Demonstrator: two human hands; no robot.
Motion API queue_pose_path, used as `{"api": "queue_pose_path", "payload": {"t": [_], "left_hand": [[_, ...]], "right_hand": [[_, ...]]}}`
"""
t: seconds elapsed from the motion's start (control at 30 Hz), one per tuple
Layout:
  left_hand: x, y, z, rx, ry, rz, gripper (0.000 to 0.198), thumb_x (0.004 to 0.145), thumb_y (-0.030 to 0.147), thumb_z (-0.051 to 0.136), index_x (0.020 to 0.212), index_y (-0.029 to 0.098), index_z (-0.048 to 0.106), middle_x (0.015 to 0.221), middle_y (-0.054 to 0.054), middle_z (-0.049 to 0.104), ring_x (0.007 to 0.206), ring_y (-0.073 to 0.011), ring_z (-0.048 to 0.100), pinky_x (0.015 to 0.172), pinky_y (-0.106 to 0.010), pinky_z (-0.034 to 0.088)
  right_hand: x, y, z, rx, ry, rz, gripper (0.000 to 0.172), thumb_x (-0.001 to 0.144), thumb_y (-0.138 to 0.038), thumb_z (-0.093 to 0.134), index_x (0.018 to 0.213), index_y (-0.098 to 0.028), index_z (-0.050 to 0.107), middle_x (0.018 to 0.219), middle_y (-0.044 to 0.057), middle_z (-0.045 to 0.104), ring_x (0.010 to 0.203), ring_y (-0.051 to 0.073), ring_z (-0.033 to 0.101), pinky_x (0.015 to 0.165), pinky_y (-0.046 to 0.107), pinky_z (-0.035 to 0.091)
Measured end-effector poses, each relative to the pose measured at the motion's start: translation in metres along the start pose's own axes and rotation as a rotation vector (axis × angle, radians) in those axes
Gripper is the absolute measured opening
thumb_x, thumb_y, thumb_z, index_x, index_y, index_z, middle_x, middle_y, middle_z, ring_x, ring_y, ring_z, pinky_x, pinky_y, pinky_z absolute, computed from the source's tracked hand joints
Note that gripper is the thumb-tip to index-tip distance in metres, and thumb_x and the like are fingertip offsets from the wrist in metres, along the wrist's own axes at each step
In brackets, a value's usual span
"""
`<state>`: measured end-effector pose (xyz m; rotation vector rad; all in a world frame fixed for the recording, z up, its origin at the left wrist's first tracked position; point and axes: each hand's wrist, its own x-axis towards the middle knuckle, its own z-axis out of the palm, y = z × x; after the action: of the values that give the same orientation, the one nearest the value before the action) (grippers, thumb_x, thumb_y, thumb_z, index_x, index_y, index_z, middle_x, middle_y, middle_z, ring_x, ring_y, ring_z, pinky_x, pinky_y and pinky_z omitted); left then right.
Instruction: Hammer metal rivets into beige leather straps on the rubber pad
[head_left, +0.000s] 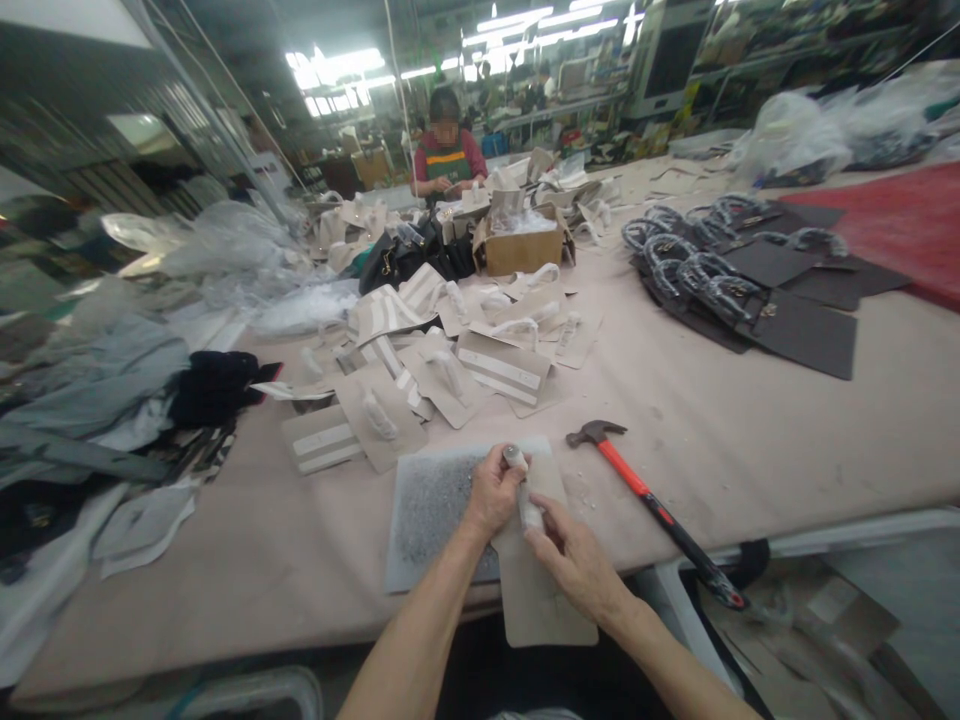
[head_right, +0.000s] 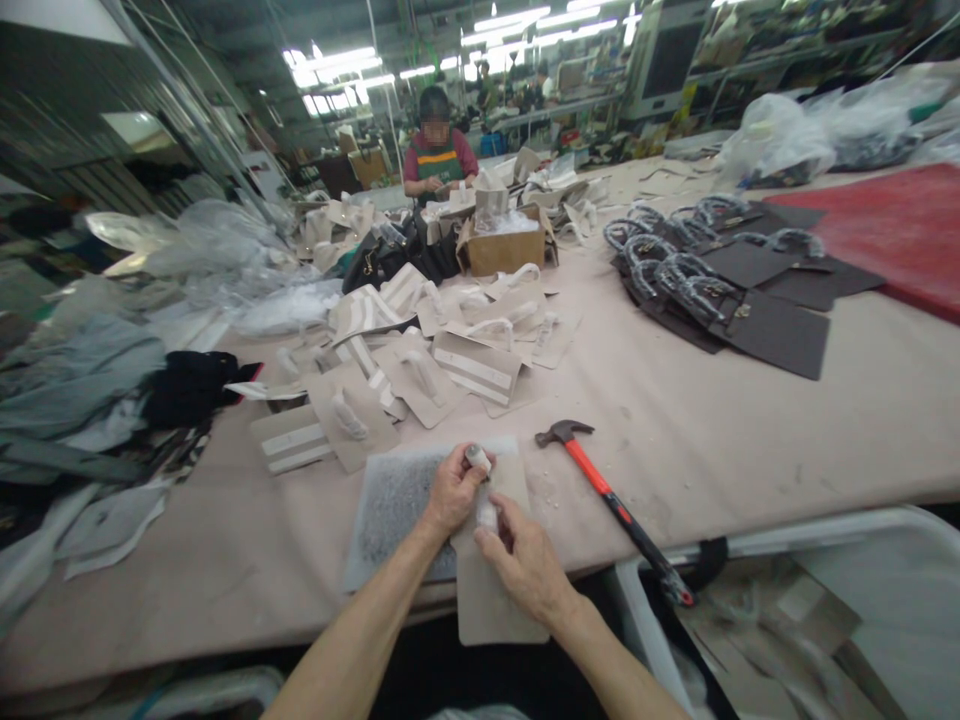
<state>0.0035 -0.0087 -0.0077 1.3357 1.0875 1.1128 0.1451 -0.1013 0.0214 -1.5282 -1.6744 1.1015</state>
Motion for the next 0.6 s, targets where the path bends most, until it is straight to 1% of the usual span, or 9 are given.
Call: {"api": "queue_pose_path", "payload": {"t": [0.07, 0.13, 0.27, 0.33, 0.4, 0.47, 0.53, 0.6], "left_hand": [[-0.001, 0.000, 0.001, 0.008, 0.010, -0.003, 0.020, 0.083, 0.028, 0.063, 0.099, 0.018, 0.064, 0.094, -0.006, 0.074, 0.084, -0.0183, 0.068, 0.075, -0.027, 0.052], [-0.001, 0.000, 0.002, 0.012, 0.020, -0.007, 0.020, 0.083, 0.029, 0.064, 0.099, 0.018, 0.065, 0.095, -0.006, 0.074, 0.084, -0.0185, 0.068, 0.076, -0.027, 0.052], [-0.001, 0.000, 0.001, 0.004, 0.027, -0.008, 0.019, 0.083, 0.030, 0.066, 0.098, 0.018, 0.065, 0.094, -0.007, 0.074, 0.083, -0.0190, 0.068, 0.076, -0.028, 0.052], [-0.001, 0.001, 0.000, 0.003, 0.026, -0.008, 0.019, 0.083, 0.029, 0.065, 0.098, 0.018, 0.066, 0.093, -0.006, 0.074, 0.082, -0.0183, 0.067, 0.075, -0.027, 0.052], [-0.001, 0.002, 0.000, 0.006, 0.029, -0.009, 0.018, 0.082, 0.027, 0.064, 0.098, 0.017, 0.065, 0.093, -0.006, 0.074, 0.081, -0.0179, 0.067, 0.074, -0.027, 0.052], [-0.001, 0.002, 0.000, 0.011, 0.032, -0.011, 0.018, 0.082, 0.026, 0.063, 0.098, 0.017, 0.065, 0.094, -0.007, 0.075, 0.082, -0.0185, 0.068, 0.075, -0.027, 0.052], [-0.001, 0.001, 0.001, 0.023, 0.031, -0.005, 0.018, 0.082, 0.024, 0.063, 0.099, 0.017, 0.065, 0.096, -0.007, 0.075, 0.085, -0.0195, 0.069, 0.077, -0.028, 0.052], [-0.001, 0.000, 0.001, 0.045, 0.024, 0.012, 0.018, 0.082, 0.022, 0.062, 0.099, 0.018, 0.065, 0.096, -0.007, 0.075, 0.087, -0.0202, 0.069, 0.078, -0.029, 0.052]], "right_hand": [[-0.002, 0.004, -0.013, 0.018, 0.054, -0.007, 0.052, 0.092, -0.052, 0.045, 0.126, -0.014, 0.057, 0.079, 0.003, 0.064, 0.070, 0.019, 0.061, 0.068, 0.032, 0.049], [-0.003, 0.014, -0.030, -0.041, 0.175, 0.037, 0.051, 0.091, -0.053, 0.046, 0.121, -0.015, 0.059, 0.082, 0.004, 0.065, 0.073, 0.019, 0.062, 0.071, 0.034, 0.050], [-0.002, 0.049, -0.068, -0.256, 0.446, 0.174, 0.049, 0.086, -0.053, 0.047, 0.113, -0.016, 0.063, 0.087, 0.008, 0.067, 0.076, 0.022, 0.062, 0.075, 0.037, 0.050], [-0.002, 0.069, -0.083, -0.396, 0.519, 0.192, 0.047, 0.086, -0.049, 0.046, 0.112, -0.015, 0.063, 0.092, 0.011, 0.067, 0.081, 0.025, 0.063, 0.078, 0.038, 0.050], [-0.002, 0.085, -0.094, -0.577, 0.533, 0.202, 0.044, 0.088, -0.044, 0.045, 0.112, -0.012, 0.063, 0.100, 0.015, 0.066, 0.090, 0.028, 0.063, 0.082, 0.039, 0.049], [-0.002, 0.095, -0.099, -0.758, 0.471, 0.225, 0.041, 0.089, -0.040, 0.046, 0.113, -0.010, 0.063, 0.102, 0.018, 0.064, 0.094, 0.030, 0.062, 0.083, 0.040, 0.048], [-0.001, 0.097, -0.102, -0.867, 0.377, 0.253, 0.036, 0.090, -0.037, 0.048, 0.110, -0.011, 0.063, 0.097, 0.017, 0.063, 0.090, 0.030, 0.061, 0.079, 0.039, 0.046], [0.003, 0.092, -0.105, -0.872, 0.305, 0.278, 0.028, 0.090, -0.034, 0.049, 0.104, -0.013, 0.063, 0.091, 0.014, 0.063, 0.084, 0.028, 0.061, 0.074, 0.037, 0.045]]}}
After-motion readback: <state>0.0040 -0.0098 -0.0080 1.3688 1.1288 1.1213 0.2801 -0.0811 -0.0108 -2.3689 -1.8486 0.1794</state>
